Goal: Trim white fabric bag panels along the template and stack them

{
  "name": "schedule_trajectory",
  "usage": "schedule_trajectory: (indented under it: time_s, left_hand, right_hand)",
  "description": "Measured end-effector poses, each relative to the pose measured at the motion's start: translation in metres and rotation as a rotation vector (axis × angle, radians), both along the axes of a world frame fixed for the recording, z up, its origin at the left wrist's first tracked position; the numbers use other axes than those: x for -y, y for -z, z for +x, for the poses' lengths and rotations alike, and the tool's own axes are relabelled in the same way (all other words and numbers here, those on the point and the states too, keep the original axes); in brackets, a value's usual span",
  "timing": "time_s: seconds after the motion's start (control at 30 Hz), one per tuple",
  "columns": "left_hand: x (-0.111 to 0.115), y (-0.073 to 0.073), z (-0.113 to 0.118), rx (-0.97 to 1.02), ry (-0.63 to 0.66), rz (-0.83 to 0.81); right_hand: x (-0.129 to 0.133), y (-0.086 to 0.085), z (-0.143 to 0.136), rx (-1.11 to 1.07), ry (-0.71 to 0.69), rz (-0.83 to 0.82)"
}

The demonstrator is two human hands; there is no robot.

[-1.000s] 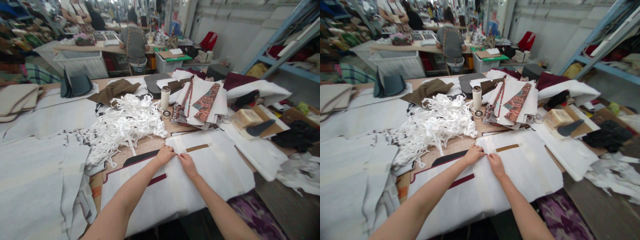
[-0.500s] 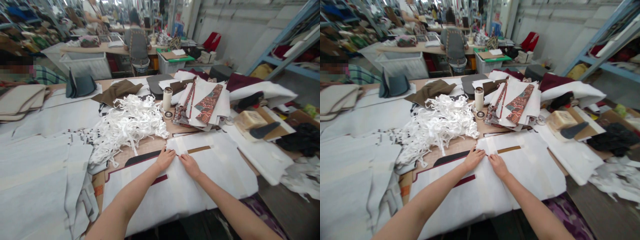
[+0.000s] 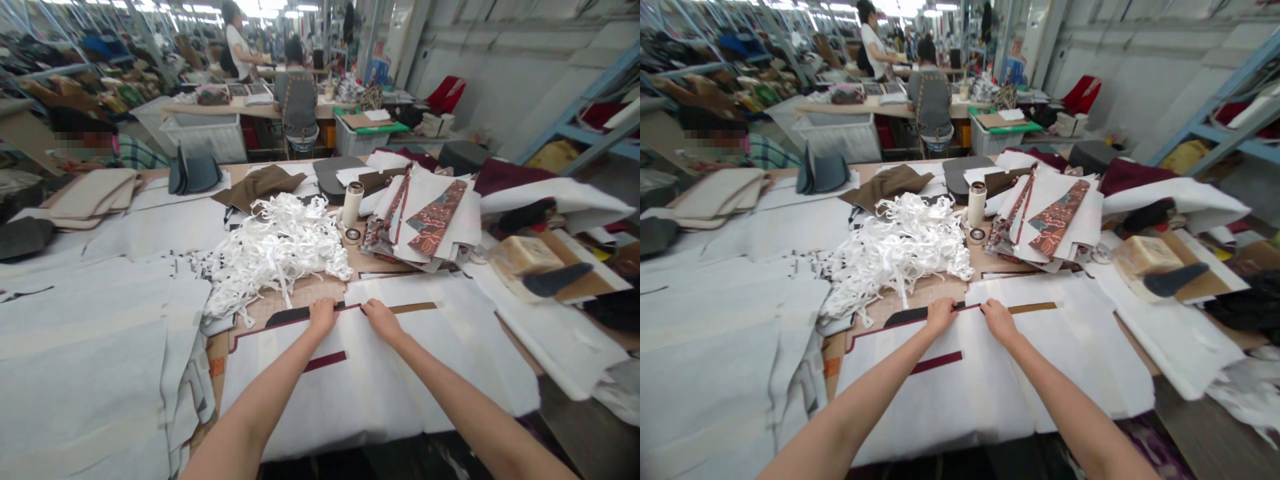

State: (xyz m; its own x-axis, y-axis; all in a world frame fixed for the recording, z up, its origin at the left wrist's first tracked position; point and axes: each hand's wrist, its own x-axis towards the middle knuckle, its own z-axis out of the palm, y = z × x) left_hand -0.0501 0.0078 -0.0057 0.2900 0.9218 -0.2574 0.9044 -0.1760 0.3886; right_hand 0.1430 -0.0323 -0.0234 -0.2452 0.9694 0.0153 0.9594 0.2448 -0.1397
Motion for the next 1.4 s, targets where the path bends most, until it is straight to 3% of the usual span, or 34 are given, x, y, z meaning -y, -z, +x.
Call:
schedule_trajectory:
  time_s: [0.1, 0.23, 0.43, 0.6, 0.7, 0.83, 0.9, 1.03, 1.1, 1.17, 1.27, 1.4]
  left_hand:
    - [-0.006, -0.005, 0.000, 0.009, -0.002, -0.074]
    - [-0.005, 0.004, -0.001, 0.092, 0.043, -0.012]
    - [0.010, 0.023, -0.013, 0.091, 0.256, 0.155]
    - [0.019, 0.021, -0.013, -0.052, 0.467, 0.312]
    - [0.021, 0.020, -0.022, -0.095, 0.514, 0.335]
    - [0.027, 0.022, -0.056, -0.137, 0.513, 0.348]
    - [0.031, 0.022, -0.074, -0.161, 0.506, 0.348]
    - [0.037, 0.018, -0.091, -0.194, 0.496, 0.346]
    - [0.040, 0.016, -0.092, -0.195, 0.482, 0.347]
    - [0.042, 0.015, -0.095, -0.196, 0.460, 0.344]
    - [0.046, 0.014, -0.112, -0.196, 0.439, 0.322]
    - [0.050, 0.011, -0.152, -0.185, 0.390, 0.274]
  right_hand:
    - [-0.015, 0.007, -0.005, -0.094, 0.048, 0.030]
    - [-0.021, 0.016, -0.005, -0.081, -0.055, 0.054]
    - [-0.012, 0.014, -0.004, 0.033, -0.252, 0.166]
    - [-0.009, 0.013, -0.019, 0.015, -0.399, 0.229]
    - [-0.006, 0.017, -0.010, 0.012, -0.454, 0.280]
    - [0.000, 0.021, 0.018, -0.003, -0.489, 0.382]
    - [0.003, 0.022, 0.017, -0.010, -0.457, 0.395]
    - [0.003, 0.024, -0.030, -0.023, -0.336, 0.366]
    - [0.005, 0.025, -0.055, -0.042, -0.374, 0.369]
    - [0.008, 0.028, -0.064, -0.054, -0.435, 0.387]
    - [0.011, 0.030, -0.039, -0.035, -0.438, 0.429]
    - [0.008, 0.030, 0.003, 0.017, -0.413, 0.456]
